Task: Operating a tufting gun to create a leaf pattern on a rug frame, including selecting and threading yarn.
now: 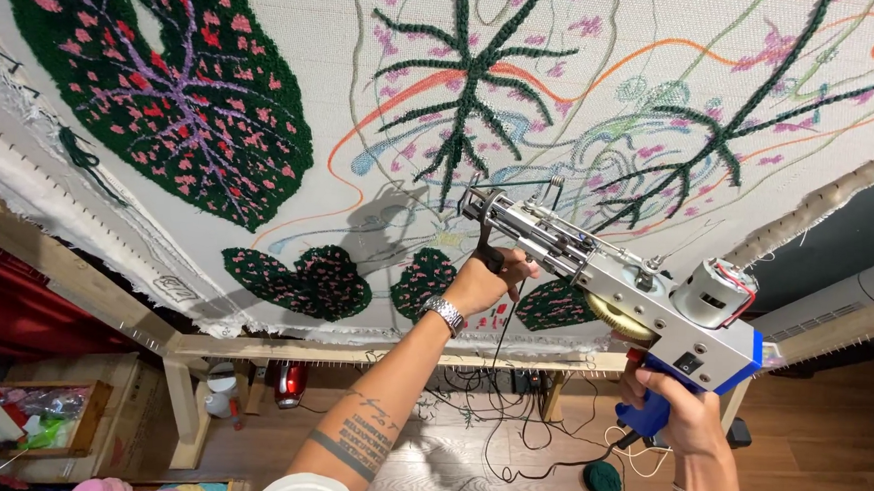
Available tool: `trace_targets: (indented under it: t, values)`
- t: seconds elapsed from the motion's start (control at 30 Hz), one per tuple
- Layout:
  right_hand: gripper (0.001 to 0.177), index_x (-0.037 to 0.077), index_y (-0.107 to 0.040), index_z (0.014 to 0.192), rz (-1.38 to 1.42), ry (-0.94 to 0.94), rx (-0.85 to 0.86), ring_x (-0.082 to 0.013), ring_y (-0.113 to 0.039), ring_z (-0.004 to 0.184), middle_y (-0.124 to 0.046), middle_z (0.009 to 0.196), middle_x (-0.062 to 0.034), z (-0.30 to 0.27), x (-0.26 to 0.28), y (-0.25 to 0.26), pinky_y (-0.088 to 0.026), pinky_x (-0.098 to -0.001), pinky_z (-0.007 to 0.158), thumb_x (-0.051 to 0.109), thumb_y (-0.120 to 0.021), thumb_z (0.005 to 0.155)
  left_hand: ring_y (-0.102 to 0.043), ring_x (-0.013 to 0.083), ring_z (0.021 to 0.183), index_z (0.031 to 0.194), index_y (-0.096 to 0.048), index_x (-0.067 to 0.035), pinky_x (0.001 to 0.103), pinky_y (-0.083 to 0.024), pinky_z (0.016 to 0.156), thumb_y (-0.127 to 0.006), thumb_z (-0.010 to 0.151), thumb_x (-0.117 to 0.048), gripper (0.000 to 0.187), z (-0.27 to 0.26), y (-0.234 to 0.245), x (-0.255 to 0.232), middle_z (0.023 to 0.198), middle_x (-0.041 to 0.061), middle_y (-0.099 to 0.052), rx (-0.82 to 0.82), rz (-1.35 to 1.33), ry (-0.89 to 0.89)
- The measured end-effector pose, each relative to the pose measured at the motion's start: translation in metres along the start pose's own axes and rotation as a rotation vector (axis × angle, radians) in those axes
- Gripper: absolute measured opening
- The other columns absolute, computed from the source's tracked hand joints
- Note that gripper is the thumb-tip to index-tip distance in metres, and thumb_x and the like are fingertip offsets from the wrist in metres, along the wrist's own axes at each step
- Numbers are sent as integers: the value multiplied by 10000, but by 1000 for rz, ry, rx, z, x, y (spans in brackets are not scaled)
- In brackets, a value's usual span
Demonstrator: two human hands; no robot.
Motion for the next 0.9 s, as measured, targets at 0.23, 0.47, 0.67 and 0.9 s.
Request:
trace_targets:
  t: [0.23, 0.47, 0.67, 0.9]
  values:
    - [194, -58, -566, 988, 16, 31, -13, -206, -487, 586, -525, 702, -113, 0, 0, -7, -431, -357, 519, 1, -619, 810, -749, 123, 692, 1021, -778, -65, 297, -561, 628, -711, 957, -277, 232, -6, -1, -28, 854, 65, -772, -17, 394, 70]
    - [216, -74, -607, 1015, -86, 27, -46, -206, -492, 582, -533, 693, -112, 4, 1, -25, -419, -350, 510, 7, -627, 816, -774, 141, 703, 943, -784, -32, 307, -597, 643, -687, 916, -118, 133, 13, 18, 2, 933, 51, -796, -31, 391, -9]
    - [196, -66, -604, 1003, 8, -28, -19, -198, -498, 577, -534, 697, -95, 11, -7, -35, -427, -343, 528, 7, -634, 824, -724, 153, 657, 1042, -738, 33, 319, -593, 581, -795, 861, -236, 329, 19, 21, -1, 1013, 125, -774, -101, 223, 59]
    - [167, -35, -587, 977, -38, -15, -82, -205, -485, 575, -529, 696, -98, 11, -1, -47, -426, -356, 516, 15, -632, 825, -686, 140, 668, 1245, -644, 43, 283, -564, 574, -804, 827, -364, 605, 20, 24, -8, 1026, 109, -746, -127, 281, 86]
Point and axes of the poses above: each hand's wrist, its own z-axis towards the middle knuckle, its own y-axis out of the back of the hand, x = y × z, the point moved 3 cm from there along z, towards the middle knuckle
